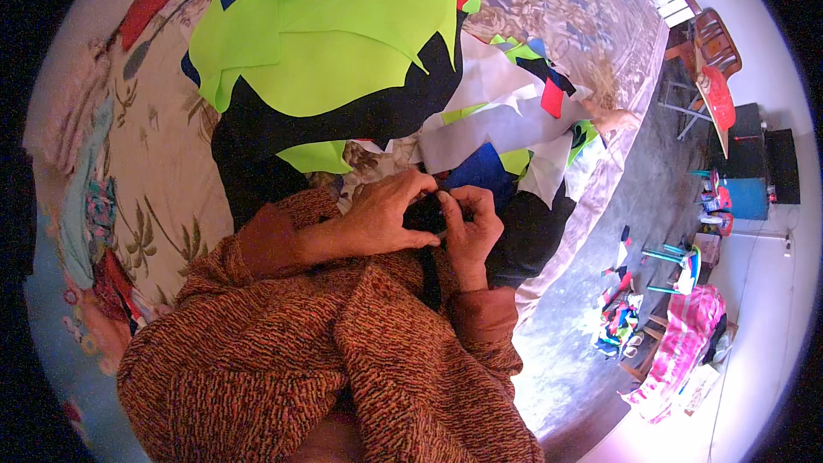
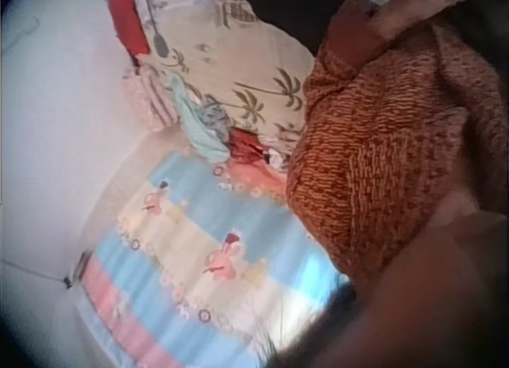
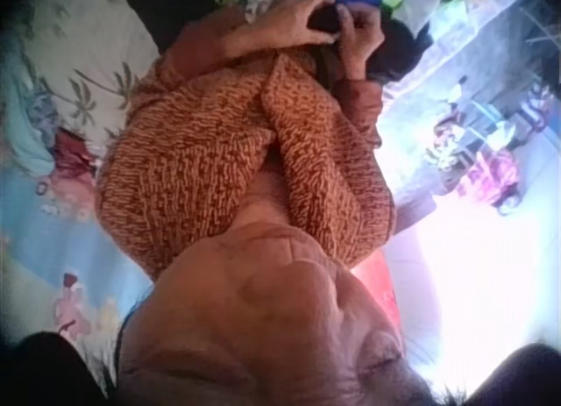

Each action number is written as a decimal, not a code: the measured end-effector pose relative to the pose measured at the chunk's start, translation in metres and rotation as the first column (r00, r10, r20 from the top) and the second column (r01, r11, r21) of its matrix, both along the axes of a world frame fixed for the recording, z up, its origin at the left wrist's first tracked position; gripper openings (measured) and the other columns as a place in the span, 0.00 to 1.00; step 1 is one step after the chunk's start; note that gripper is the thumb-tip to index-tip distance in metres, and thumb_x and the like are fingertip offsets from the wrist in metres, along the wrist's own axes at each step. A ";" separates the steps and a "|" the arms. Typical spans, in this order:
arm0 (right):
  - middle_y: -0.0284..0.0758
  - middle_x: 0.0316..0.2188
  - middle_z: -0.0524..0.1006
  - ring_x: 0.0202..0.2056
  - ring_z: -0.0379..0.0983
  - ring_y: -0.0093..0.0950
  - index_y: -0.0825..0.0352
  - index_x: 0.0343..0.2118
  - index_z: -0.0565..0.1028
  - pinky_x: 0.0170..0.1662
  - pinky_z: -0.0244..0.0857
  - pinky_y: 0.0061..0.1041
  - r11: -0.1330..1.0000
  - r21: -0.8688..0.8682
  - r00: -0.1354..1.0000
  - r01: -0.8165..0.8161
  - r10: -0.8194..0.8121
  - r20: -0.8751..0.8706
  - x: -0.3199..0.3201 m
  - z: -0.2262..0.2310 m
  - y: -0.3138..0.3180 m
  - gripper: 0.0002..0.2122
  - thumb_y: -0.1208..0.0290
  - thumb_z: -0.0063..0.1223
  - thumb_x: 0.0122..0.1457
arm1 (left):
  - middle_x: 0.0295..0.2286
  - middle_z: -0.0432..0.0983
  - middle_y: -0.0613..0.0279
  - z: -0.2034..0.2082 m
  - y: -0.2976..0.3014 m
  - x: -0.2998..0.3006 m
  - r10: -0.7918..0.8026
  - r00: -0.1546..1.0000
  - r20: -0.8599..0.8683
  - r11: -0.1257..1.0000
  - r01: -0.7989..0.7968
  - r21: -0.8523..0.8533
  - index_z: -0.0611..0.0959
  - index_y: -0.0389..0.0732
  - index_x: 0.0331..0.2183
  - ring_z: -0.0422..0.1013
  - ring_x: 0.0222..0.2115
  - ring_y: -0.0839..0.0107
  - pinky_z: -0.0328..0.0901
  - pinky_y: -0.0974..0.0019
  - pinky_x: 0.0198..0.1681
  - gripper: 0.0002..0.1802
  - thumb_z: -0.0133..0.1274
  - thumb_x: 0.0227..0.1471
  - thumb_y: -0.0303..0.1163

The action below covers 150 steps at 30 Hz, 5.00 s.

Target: The person arranges and stacks various colored fabric pieces on a bed, smoothing and repositioning them by hand. The person handles green, black, white, red, and blue fabric pieces, layering them into a pile.

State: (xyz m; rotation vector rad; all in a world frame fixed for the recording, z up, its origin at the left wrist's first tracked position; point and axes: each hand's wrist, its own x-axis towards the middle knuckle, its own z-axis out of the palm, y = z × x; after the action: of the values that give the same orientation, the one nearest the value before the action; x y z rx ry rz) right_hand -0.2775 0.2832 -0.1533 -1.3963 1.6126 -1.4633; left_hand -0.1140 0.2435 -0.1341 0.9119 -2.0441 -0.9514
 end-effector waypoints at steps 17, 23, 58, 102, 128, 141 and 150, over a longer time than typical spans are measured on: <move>0.30 0.22 0.76 0.24 0.70 0.15 0.69 0.28 0.74 0.29 0.65 0.16 0.964 0.069 0.965 -0.258 0.253 0.071 0.009 0.021 0.006 0.07 0.79 0.63 0.49 | 0.40 0.74 0.58 -0.005 -0.012 0.001 0.020 0.999 -0.046 0.960 -0.032 -0.279 0.78 0.38 0.33 0.68 0.44 0.55 0.61 0.57 0.46 0.15 0.59 0.37 0.25; 0.35 0.25 0.77 0.25 0.73 0.27 0.67 0.30 0.75 0.29 0.66 0.22 0.907 0.248 0.920 -0.339 0.375 -0.114 0.000 0.042 0.003 0.08 0.78 0.64 0.46 | 0.31 0.75 0.61 -0.014 -0.009 0.015 -0.009 1.000 0.002 0.997 0.009 -0.073 0.79 0.42 0.31 0.70 0.38 0.57 0.61 0.57 0.43 0.11 0.57 0.38 0.24; 0.34 0.34 0.78 0.35 0.74 0.34 0.56 0.38 0.73 0.39 0.63 0.34 0.712 -0.666 0.520 -0.223 -0.492 -0.699 0.020 0.270 -0.242 0.13 0.80 0.52 0.50 | 0.32 0.79 0.54 0.253 -0.217 0.194 0.591 0.794 -0.141 0.289 -0.372 -0.882 0.80 0.41 0.34 0.74 0.33 0.57 0.67 0.57 0.40 0.11 0.50 0.49 0.35; 0.45 0.56 0.64 0.55 0.63 0.44 0.55 0.57 0.66 0.56 0.58 0.37 0.896 0.038 0.738 -0.443 0.388 -0.551 0.056 0.123 -0.304 0.32 0.39 0.46 0.54 | 0.55 0.64 0.53 0.110 -0.280 0.169 0.394 0.831 0.394 0.889 -0.236 -0.392 0.69 0.44 0.56 0.60 0.56 0.59 0.52 0.64 0.59 0.25 0.45 0.57 0.41; 0.41 0.47 0.71 0.48 0.68 0.43 0.63 0.47 0.72 0.51 0.66 0.35 0.974 0.221 0.785 0.040 0.107 -0.611 -0.175 -0.112 -0.116 0.23 0.80 0.57 0.44 | 0.57 0.61 0.54 0.103 -0.295 0.181 0.381 0.825 0.417 0.908 -0.251 -0.335 0.68 0.45 0.57 0.56 0.59 0.60 0.48 0.64 0.61 0.26 0.44 0.59 0.42; 0.39 0.51 0.69 0.51 0.65 0.41 0.55 0.46 0.74 0.50 0.66 0.37 0.954 0.187 0.665 0.234 -0.017 -0.747 -0.170 -0.116 -0.133 0.20 0.78 0.54 0.46 | 0.57 0.61 0.55 0.102 -0.297 0.184 0.374 0.824 0.426 0.907 -0.230 -0.353 0.67 0.45 0.57 0.55 0.60 0.62 0.47 0.65 0.62 0.26 0.43 0.59 0.42; 0.44 0.54 0.66 0.53 0.62 0.45 0.57 0.48 0.73 0.57 0.58 0.36 0.979 0.166 0.759 0.116 0.021 -0.651 -0.186 -0.120 -0.132 0.27 0.80 0.58 0.40 | 0.57 0.61 0.55 0.104 -0.295 0.186 0.370 0.833 0.412 0.914 -0.247 -0.322 0.67 0.45 0.58 0.55 0.59 0.63 0.46 0.66 0.62 0.26 0.43 0.59 0.41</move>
State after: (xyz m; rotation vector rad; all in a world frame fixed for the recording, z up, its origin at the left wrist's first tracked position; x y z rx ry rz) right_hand -0.4639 0.1507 -0.2733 -1.8790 2.1493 -0.8216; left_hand 0.0716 -0.0520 -0.0298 1.3772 -2.2389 -0.2892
